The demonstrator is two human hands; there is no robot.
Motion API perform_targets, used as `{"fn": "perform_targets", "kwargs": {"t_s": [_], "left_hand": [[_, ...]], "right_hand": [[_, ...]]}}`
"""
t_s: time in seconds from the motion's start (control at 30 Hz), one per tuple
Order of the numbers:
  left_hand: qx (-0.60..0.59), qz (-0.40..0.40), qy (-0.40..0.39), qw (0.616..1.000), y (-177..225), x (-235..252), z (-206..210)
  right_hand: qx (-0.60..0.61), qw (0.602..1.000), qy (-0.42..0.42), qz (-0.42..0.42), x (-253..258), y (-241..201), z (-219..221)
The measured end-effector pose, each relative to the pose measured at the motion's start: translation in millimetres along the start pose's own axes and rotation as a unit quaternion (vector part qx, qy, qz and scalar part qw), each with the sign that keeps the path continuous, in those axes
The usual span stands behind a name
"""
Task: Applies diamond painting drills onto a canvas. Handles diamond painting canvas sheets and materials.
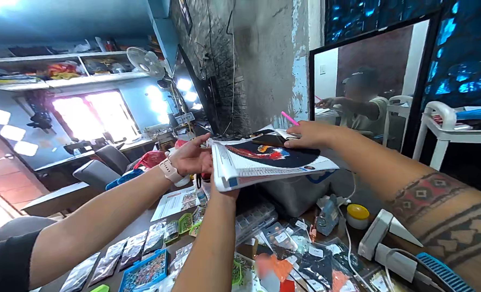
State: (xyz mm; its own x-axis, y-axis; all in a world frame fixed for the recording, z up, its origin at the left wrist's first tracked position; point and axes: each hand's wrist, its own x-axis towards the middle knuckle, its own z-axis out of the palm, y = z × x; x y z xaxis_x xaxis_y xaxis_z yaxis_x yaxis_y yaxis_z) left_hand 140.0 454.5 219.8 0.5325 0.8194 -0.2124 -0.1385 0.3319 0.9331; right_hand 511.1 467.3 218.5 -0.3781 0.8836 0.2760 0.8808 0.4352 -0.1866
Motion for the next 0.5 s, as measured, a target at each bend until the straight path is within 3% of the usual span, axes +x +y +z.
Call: {"fn": "perform_targets", "kwargs": {"t_s": [0.3, 0.5], "left_hand": [[0.037, 0.063, 0.081, 0.994, -25, 12, -3], [0.061, 0.073, 0.127, 0.987, -11, 3, 13]], "right_hand": [[-0.035, 0.995, -0.084, 0.051, 1, -14, -19], [-0.081, 0.994, -0.075, 0.022, 11, -15, -12]]}}
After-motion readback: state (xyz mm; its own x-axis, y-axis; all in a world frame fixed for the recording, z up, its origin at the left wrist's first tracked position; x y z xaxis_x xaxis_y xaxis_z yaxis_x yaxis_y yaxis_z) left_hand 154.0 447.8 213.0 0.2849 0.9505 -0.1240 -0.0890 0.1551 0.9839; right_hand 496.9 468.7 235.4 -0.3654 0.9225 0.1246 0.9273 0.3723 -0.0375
